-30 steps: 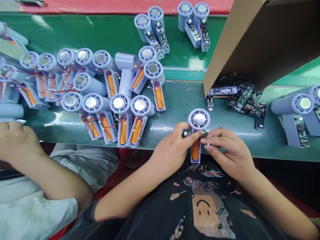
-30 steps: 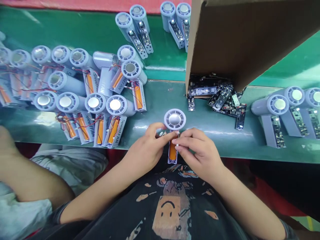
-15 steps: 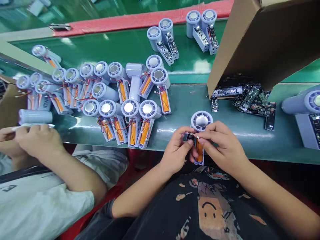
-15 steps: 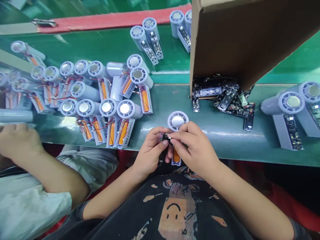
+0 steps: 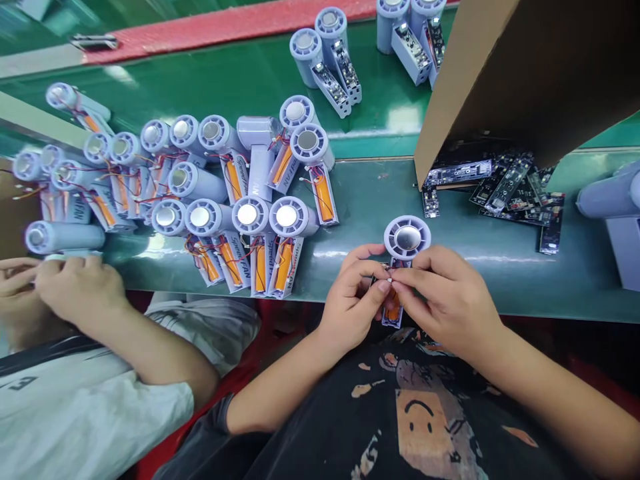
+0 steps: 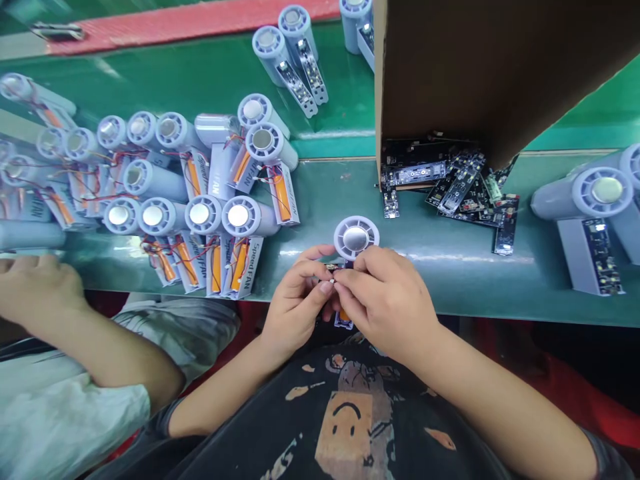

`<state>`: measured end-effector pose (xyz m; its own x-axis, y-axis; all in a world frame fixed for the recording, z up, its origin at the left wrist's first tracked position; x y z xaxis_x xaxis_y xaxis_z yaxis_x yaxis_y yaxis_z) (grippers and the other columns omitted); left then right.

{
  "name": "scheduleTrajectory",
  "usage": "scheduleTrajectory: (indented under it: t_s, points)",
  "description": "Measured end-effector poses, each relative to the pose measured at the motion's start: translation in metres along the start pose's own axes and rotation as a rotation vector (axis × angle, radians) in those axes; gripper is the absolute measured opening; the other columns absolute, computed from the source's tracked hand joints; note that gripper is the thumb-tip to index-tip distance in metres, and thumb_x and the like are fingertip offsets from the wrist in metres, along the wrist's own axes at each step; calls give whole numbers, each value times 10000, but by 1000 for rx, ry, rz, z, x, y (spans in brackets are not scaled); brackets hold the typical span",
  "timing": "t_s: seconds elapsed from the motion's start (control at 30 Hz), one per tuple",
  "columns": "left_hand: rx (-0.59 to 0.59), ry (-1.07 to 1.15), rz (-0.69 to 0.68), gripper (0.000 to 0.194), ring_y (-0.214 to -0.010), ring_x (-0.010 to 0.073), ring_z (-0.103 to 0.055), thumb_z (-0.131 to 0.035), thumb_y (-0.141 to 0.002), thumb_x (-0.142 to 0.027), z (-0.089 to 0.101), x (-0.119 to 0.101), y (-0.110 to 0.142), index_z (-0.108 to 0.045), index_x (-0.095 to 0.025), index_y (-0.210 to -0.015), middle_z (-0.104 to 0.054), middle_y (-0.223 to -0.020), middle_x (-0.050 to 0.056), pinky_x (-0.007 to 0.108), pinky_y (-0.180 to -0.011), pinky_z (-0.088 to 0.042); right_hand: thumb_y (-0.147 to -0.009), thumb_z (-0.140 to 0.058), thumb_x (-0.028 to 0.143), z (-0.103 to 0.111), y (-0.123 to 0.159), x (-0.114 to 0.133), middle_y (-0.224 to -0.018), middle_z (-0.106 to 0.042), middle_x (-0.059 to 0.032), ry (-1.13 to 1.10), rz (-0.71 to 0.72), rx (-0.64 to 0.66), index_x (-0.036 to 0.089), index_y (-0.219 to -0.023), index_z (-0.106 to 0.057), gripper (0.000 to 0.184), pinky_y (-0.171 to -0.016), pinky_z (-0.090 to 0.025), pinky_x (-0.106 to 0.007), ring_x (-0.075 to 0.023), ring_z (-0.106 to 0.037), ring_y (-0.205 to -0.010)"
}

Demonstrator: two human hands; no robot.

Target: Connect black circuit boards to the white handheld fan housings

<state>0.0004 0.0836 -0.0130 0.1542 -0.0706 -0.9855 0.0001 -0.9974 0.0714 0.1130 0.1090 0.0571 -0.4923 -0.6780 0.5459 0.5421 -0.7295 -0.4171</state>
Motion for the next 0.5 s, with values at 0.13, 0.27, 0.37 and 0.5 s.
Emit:
scheduleTrajectory:
  t_s: [0.13,0.27,0.37,0.5]
  points:
    - [-19,70,3,106,-577,-7,-617,-591,-955,-297,-2,0,0,-520,-225,-983,-470,-1312,34,97,-429,-500,-892,-616,137,4,4,5,-818,-670,-72,24,77,-124,136,-976,-712,128,-651,-489,-354,-194,-587,-737]
    - [-59,174,50,272,-563,26,-626,-626,-938,-313,-1,6,2,-453,-274,-1144,-559,-1211,25,131,-427,-524,-893,-598,151,3,0,-2,-774,-674,-59,7,7,-111,168,-841,-685,102,-659,-498,-338,-182,-605,-726]
    - [-48,190,105,248,-515,36,-600,-626,-937,-364,-3,11,2,-497,-226,-1097,-643,-1011,9,143,-445,-532,-888,-589,164,2,-4,-4,-734,-654,-52,80,-30,-73,180,-756,-667,154,-646,-502,-332,-178,-604,-694]
    - [-32,211,102,204,-496,58,-599,-623,-944,-335,-4,10,2,-528,-220,-1083,-613,-727,-51,138,-451,-526,-893,-587,158,0,-6,-4,-748,-657,-64,85,-47,-22,162,-764,-690,165,-661,-527,-338,-183,-620,-698]
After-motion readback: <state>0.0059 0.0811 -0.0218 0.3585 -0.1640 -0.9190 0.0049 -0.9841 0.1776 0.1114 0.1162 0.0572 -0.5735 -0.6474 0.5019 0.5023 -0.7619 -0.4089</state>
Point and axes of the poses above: each hand's wrist, its own y-axis away from the middle knuckle, its own z-axis out of the back of the hand, x = y × z, the point moved 9 cm from there along -y, towards the middle knuckle
